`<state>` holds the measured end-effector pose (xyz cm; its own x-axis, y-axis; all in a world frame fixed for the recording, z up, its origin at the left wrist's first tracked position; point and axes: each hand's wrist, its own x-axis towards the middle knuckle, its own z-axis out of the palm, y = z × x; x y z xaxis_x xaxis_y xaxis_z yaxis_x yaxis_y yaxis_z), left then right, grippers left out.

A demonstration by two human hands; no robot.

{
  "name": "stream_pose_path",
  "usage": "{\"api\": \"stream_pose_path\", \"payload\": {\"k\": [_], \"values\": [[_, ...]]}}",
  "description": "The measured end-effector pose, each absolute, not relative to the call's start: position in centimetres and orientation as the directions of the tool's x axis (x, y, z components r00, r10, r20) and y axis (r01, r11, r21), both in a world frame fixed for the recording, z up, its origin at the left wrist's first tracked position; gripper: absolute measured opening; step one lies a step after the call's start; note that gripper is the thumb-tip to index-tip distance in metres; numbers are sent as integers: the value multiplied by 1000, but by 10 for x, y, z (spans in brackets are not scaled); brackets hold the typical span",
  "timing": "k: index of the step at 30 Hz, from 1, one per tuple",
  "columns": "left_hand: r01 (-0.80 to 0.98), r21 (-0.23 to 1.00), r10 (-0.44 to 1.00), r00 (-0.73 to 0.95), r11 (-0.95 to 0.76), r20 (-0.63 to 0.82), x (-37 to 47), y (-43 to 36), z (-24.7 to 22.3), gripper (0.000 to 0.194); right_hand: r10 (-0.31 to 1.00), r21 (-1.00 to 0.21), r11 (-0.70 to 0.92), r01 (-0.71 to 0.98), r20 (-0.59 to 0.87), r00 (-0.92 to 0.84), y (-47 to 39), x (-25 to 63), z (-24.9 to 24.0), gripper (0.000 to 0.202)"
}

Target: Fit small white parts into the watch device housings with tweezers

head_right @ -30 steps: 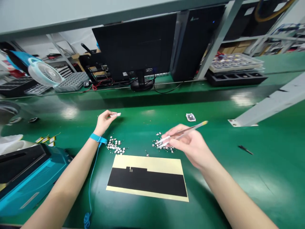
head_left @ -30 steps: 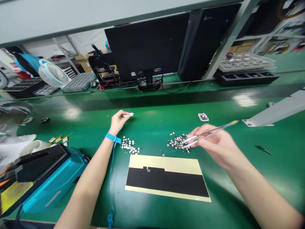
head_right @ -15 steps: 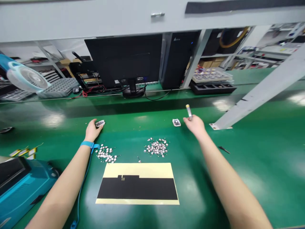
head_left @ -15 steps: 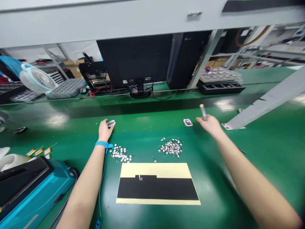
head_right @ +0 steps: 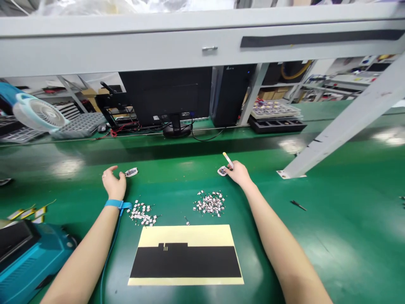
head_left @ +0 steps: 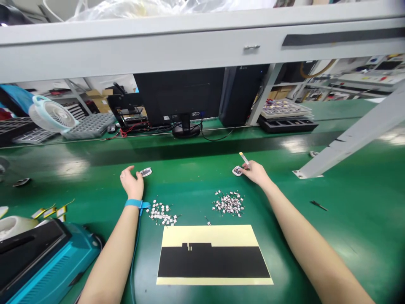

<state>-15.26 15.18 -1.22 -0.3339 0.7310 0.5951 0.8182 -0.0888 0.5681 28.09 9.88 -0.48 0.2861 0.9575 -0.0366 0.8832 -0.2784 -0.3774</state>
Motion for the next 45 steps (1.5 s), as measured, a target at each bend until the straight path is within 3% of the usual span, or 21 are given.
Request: {"api": "stream_pose_path", "payload": {"k": [8, 16, 18, 21, 24, 26, 29, 32, 34, 41, 45], "values": [[731, 671, 648, -454, -122, 612, -170, 158, -9, 23, 989, -490, 100, 866, -49, -141, 109, 289, -13, 23], [549, 784, 627, -510, -291, 590, -183, 147, 59, 23, 979, -383, 187, 905, 151, -138, 111, 280, -24, 20], [515, 774, 661, -440, -368, 608, -170, 123, 90, 23, 962, -357, 227, 906, 230, -150, 109, 272, -18, 19], [534, 644, 743, -42, -548, 668, -131, 67, 128, 27, 894, -328, 347, 879, 398, -204, 93, 247, 7, 19], [611, 398, 686, 355, -684, 635, -86, 15, 142, 35, 782, -308, 517, 799, 551, -293, 57, 209, 48, 26], [530, 353, 627, 532, -771, 569, -63, -2, 140, 39, 695, -303, 621, 723, 638, -330, 29, 184, 75, 41], [370, 523, 636, 541, -768, 551, -49, -5, 133, 41, 570, -344, 779, 524, 735, -366, -5, 157, 103, 43], [184, 729, 692, 526, -660, 494, -50, -1, 132, 43, 577, -407, 790, 457, 745, -334, -22, 146, 116, 44], [115, 793, 696, 564, -599, 444, -52, -1, 133, 44, 593, -436, 782, 445, 740, -318, -26, 143, 118, 43], [61, 837, 667, 637, -544, 387, -50, -4, 134, 49, 650, -457, 731, 507, 693, -312, -37, 140, 123, 38], [36, 812, 656, 610, -583, 444, -48, -5, 131, 50, 701, -546, 703, 455, 640, -315, -39, 140, 126, 36]]}}
